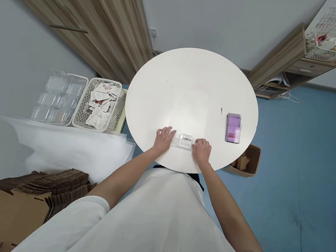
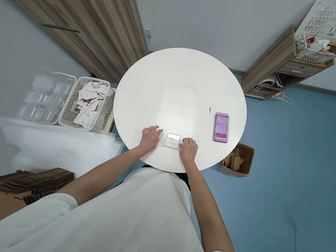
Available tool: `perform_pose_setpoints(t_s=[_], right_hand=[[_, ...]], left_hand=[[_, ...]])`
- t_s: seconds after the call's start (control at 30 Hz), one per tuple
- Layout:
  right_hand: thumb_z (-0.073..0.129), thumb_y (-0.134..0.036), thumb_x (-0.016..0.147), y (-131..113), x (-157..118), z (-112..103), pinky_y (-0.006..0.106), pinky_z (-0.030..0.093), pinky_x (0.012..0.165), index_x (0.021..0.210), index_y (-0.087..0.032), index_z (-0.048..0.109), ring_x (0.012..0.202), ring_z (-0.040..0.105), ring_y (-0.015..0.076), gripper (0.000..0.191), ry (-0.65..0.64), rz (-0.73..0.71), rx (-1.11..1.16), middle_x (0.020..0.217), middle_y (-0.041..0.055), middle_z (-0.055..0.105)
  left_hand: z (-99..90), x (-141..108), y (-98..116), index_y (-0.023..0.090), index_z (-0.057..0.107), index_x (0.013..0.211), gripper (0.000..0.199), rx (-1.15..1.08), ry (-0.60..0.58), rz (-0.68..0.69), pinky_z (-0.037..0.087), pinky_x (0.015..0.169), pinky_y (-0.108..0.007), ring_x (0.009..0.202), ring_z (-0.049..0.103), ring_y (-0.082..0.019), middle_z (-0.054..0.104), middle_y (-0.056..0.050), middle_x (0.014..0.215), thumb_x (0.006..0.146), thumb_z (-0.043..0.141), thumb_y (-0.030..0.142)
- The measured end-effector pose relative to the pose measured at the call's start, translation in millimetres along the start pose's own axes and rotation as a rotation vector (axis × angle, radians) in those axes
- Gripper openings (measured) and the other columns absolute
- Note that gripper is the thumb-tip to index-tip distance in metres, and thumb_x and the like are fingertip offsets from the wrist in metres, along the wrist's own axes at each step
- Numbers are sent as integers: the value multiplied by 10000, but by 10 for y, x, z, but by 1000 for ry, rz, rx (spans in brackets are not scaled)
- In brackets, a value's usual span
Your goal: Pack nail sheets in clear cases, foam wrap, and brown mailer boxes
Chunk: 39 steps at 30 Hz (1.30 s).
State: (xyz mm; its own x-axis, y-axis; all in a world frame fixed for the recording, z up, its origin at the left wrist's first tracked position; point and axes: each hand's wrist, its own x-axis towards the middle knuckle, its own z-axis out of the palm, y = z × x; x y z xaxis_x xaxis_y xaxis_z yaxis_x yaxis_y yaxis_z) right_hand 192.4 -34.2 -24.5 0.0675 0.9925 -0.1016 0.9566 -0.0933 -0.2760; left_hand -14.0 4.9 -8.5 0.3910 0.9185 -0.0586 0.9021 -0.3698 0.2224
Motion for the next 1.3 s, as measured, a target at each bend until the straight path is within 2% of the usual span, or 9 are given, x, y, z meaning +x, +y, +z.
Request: perform_pose_setpoints(t_s=[0.07,0.23,0.4,0.53,0.73,0.87,1.0,1.17,1.3], right_hand=[[424,-139,812,-10,-9,23,394,284,862,929,-185,549,1065,431,258,177,57,-122,-22,1130,128,530],[370,-49,799,-3,-35,-19,429,209,957,899,-210,560,1221,332,235,268,-38,-424,-47,1291,78,456],[505,-239,773,34,9,-100,469,226,989,939,-180,534,1264,288,277,178,-130,-519,26,1344,124,384],[587,-284,720,18,94,-66,457,316,957,919,-159,515,1235,332,294,246,-188,-505,85,1334,169,369],[573,-260,707,-59,126,-80,411,398,874,897,-177,500,1156,408,272,220,-204,-432,150,1250,146,436],[558,-358,710,-136,-9,-181,345,422,739,959,-178,474,925,527,236,318,-285,-390,188,1020,106,567],[502,-402,751,-225,-230,-223,303,394,665,972,-180,464,756,541,198,315,-383,-392,196,858,58,595],[456,-373,798,-272,-341,-261,336,384,772,969,-176,486,801,538,194,262,-324,-427,250,900,66,586],[427,-418,823,-254,-234,-327,333,401,780,943,-192,533,928,515,211,277,-251,-324,306,992,83,560]], left_hand=[[27,-15,24,241,502,1092,415,20,19,121,240,938,-429,1174,382,-234,467,-95,1246,765,368,24],[53,-28,46,253,546,945,345,7,-40,334,189,977,-441,1181,386,-211,516,-59,1201,744,382,26],[-9,10,87,207,529,987,242,-28,-84,379,154,993,-469,1231,326,-254,471,-95,1249,769,437,163],[0,98,150,181,474,1082,413,-63,-171,419,195,990,-439,1247,291,-279,369,-115,1342,718,558,359],[-15,169,188,176,461,1068,375,-107,-197,389,284,925,-382,1160,400,-250,415,-110,1298,711,524,269],[-129,59,142,182,483,998,347,-175,-262,403,368,777,-340,921,535,-234,576,-79,1014,681,522,318],[-198,-157,75,191,501,919,276,-197,-331,433,377,689,-323,739,544,-205,583,-32,784,701,490,360],[-222,-240,46,196,532,931,248,-261,-298,447,372,794,-331,854,528,-198,572,-36,855,735,470,335],[-232,-116,39,214,591,918,260,-287,-235,366,370,839,-367,1000,476,-224,539,-60,1023,791,424,367]])
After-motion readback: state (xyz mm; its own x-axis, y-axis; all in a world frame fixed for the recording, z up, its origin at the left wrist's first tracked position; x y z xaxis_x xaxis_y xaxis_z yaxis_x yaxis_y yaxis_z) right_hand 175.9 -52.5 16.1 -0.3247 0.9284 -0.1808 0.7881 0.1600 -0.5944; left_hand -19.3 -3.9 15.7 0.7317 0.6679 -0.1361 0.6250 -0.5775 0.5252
